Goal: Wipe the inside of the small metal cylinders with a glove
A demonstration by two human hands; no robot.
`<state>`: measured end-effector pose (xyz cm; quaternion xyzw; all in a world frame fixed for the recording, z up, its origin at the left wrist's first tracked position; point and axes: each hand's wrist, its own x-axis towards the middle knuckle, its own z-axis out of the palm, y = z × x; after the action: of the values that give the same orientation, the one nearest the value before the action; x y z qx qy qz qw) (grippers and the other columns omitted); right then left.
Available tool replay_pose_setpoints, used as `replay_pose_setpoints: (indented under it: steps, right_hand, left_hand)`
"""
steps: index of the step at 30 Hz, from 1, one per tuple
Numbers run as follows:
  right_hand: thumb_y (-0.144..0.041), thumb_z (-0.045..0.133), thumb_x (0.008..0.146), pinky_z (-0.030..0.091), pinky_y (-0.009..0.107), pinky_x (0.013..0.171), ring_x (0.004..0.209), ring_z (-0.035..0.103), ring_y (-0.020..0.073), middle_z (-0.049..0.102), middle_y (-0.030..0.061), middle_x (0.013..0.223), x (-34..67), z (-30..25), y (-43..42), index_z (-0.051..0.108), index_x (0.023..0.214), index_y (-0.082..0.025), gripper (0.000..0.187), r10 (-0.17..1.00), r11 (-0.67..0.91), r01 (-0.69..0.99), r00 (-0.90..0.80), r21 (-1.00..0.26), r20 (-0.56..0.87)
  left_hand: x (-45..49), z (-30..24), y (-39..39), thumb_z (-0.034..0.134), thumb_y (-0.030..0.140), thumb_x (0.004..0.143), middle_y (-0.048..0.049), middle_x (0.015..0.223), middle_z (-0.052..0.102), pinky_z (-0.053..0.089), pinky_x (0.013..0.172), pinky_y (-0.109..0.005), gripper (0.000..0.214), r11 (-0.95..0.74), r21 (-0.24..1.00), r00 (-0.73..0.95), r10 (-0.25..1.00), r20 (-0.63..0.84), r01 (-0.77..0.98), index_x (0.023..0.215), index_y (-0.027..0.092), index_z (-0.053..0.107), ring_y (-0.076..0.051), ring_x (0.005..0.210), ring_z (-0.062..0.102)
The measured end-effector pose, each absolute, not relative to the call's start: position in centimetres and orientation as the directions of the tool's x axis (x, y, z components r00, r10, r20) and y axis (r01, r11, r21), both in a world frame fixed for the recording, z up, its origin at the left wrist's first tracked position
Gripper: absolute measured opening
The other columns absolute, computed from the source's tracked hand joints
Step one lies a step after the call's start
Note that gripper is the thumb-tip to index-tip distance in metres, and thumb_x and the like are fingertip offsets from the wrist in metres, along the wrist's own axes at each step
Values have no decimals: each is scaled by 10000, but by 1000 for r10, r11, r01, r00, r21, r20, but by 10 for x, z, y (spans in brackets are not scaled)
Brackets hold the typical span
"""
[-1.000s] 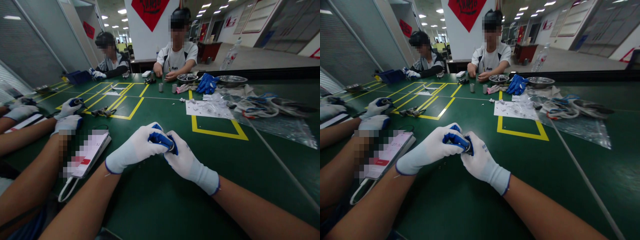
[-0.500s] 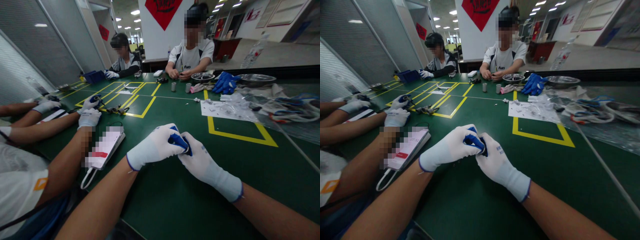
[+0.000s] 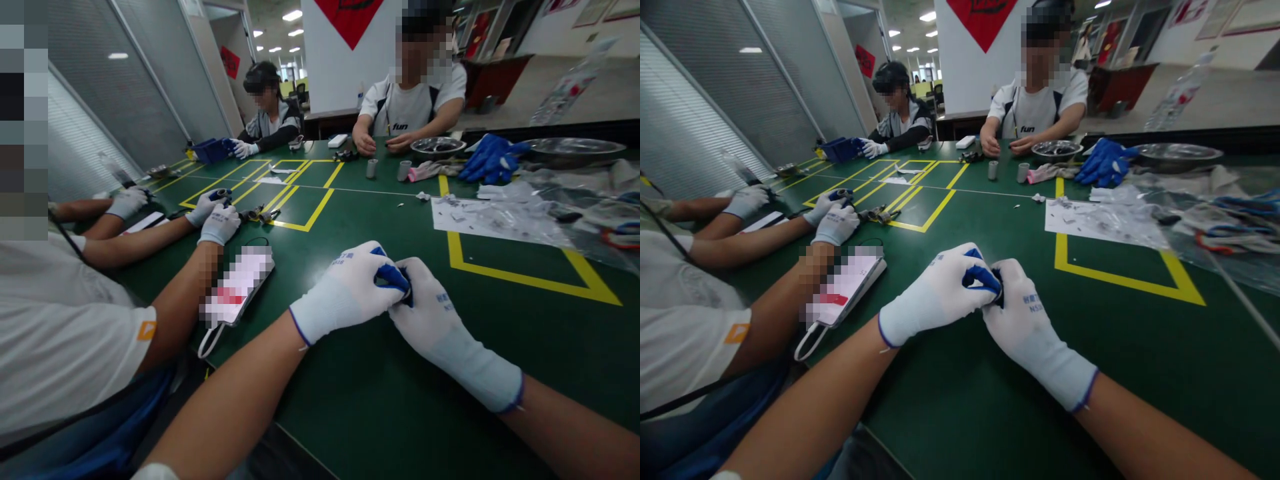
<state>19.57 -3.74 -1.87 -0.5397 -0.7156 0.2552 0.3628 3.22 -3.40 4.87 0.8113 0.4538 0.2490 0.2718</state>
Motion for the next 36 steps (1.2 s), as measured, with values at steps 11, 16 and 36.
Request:
replay_pose_setpoints:
  steps: [11, 16, 36]
  right_hand:
    - [-124, 628, 818, 566, 461, 808, 934, 654, 302, 623, 84, 1017, 195, -19, -37, 541, 1008, -239, 238, 959, 281, 567, -129, -774, 254]
    - [-120, 610, 813, 550, 446, 803, 926, 633, 285, 605, 89, 1005, 193, -14, -37, 513, 989, -228, 228, 951, 309, 519, -152, -797, 269]
    - [-174, 601, 844, 503, 366, 720, 823, 613, 224, 596, 22, 908, 197, -8, -39, 472, 982, -251, 205, 922, 385, 321, -169, -865, 347]
  left_hand:
    - [40, 44, -33, 736, 215, 906, -31, 916, 651, 504, 764, -348, 148, -350, 649, 354, 926, 131, 675, 761, 186, 745, -202, 878, 633]
    - [39, 42, -33, 776, 160, 854, -15, 935, 649, 514, 768, -329, 81, -325, 727, 307, 937, 164, 605, 789, 179, 732, -181, 879, 649]
    - [26, 45, -24, 727, 236, 796, -34, 964, 778, 571, 851, -358, 176, -260, 935, 352, 921, 166, 241, 954, 162, 748, -218, 905, 715]
